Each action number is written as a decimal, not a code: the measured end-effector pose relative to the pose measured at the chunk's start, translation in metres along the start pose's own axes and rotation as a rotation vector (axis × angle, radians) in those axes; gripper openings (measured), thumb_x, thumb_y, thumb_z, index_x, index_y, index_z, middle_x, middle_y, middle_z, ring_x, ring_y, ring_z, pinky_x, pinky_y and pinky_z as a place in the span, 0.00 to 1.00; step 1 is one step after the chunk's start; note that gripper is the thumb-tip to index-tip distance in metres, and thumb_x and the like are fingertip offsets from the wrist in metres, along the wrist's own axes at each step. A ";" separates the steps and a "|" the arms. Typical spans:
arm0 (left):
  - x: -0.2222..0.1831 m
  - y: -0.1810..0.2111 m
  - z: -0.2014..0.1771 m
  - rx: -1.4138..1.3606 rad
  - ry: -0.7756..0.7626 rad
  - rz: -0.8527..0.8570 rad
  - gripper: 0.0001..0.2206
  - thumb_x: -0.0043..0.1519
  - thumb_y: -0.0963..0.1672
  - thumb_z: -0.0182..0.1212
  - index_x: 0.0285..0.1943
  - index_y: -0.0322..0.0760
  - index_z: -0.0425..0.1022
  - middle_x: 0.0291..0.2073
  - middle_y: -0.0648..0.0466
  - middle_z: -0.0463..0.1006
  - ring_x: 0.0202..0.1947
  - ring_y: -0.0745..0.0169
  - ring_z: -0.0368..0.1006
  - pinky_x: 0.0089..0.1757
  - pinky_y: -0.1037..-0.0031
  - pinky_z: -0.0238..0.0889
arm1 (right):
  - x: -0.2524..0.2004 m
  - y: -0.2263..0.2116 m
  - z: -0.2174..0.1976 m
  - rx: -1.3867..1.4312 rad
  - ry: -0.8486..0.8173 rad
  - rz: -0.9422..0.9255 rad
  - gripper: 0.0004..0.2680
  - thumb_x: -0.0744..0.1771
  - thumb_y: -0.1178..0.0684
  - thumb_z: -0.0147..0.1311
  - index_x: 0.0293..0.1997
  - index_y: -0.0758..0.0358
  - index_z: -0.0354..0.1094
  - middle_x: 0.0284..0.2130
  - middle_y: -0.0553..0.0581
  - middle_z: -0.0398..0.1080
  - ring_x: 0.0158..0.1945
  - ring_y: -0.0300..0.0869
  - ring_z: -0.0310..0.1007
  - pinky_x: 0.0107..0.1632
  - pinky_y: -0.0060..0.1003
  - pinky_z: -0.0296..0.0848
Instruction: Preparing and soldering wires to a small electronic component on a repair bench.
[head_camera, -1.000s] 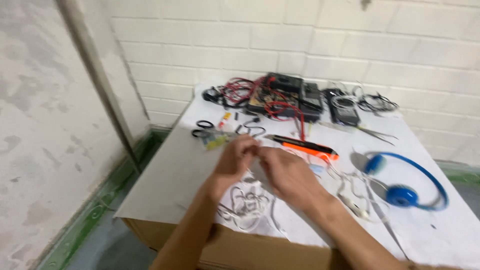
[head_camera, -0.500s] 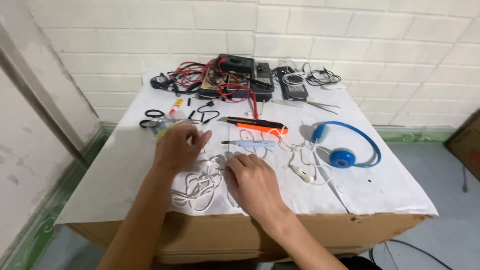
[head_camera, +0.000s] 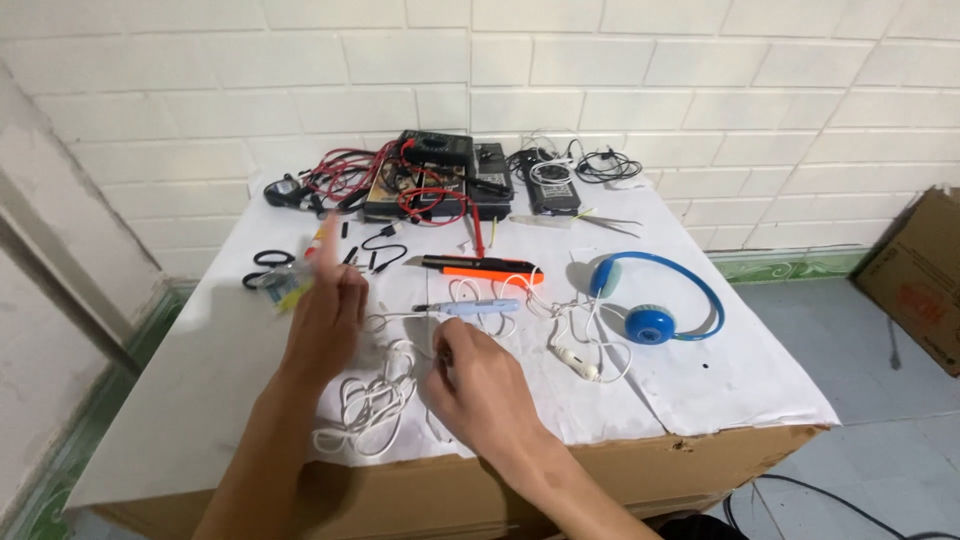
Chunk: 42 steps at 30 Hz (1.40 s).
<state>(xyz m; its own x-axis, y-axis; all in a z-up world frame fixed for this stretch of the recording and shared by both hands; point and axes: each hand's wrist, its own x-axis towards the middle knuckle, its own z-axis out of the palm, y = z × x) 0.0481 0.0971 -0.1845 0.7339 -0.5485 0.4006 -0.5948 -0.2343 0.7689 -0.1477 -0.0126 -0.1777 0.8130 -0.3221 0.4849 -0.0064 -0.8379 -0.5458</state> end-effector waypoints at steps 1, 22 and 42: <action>0.004 0.012 -0.003 -0.002 -0.003 0.007 0.17 0.75 0.49 0.37 0.33 0.42 0.62 0.19 0.56 0.65 0.19 0.61 0.61 0.25 0.63 0.53 | 0.005 0.003 -0.002 -0.004 0.007 0.002 0.04 0.64 0.59 0.50 0.37 0.61 0.57 0.24 0.60 0.66 0.22 0.51 0.61 0.24 0.46 0.58; 0.065 0.048 0.024 -0.694 -0.416 -0.053 0.07 0.69 0.42 0.55 0.43 0.30 0.64 0.19 0.40 0.73 0.13 0.55 0.67 0.15 0.75 0.62 | 0.136 0.054 -0.046 0.179 0.248 -0.220 0.03 0.63 0.52 0.70 0.33 0.55 0.80 0.23 0.54 0.75 0.27 0.45 0.74 0.37 0.38 0.74; 0.068 0.027 -0.032 -1.148 -0.054 -0.380 0.10 0.71 0.53 0.38 0.43 0.49 0.59 0.27 0.64 0.57 0.13 0.79 0.43 0.14 0.86 0.39 | 0.127 0.114 -0.087 -0.433 0.015 0.377 0.10 0.67 0.47 0.58 0.50 0.51 0.80 0.39 0.52 0.80 0.47 0.49 0.80 0.48 0.49 0.79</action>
<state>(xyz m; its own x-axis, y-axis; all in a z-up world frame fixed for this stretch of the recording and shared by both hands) 0.0924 0.0795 -0.1210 0.7678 -0.6385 0.0531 0.3133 0.4465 0.8382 -0.0956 -0.1876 -0.1185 0.7002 -0.6371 0.3222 -0.5345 -0.7670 -0.3550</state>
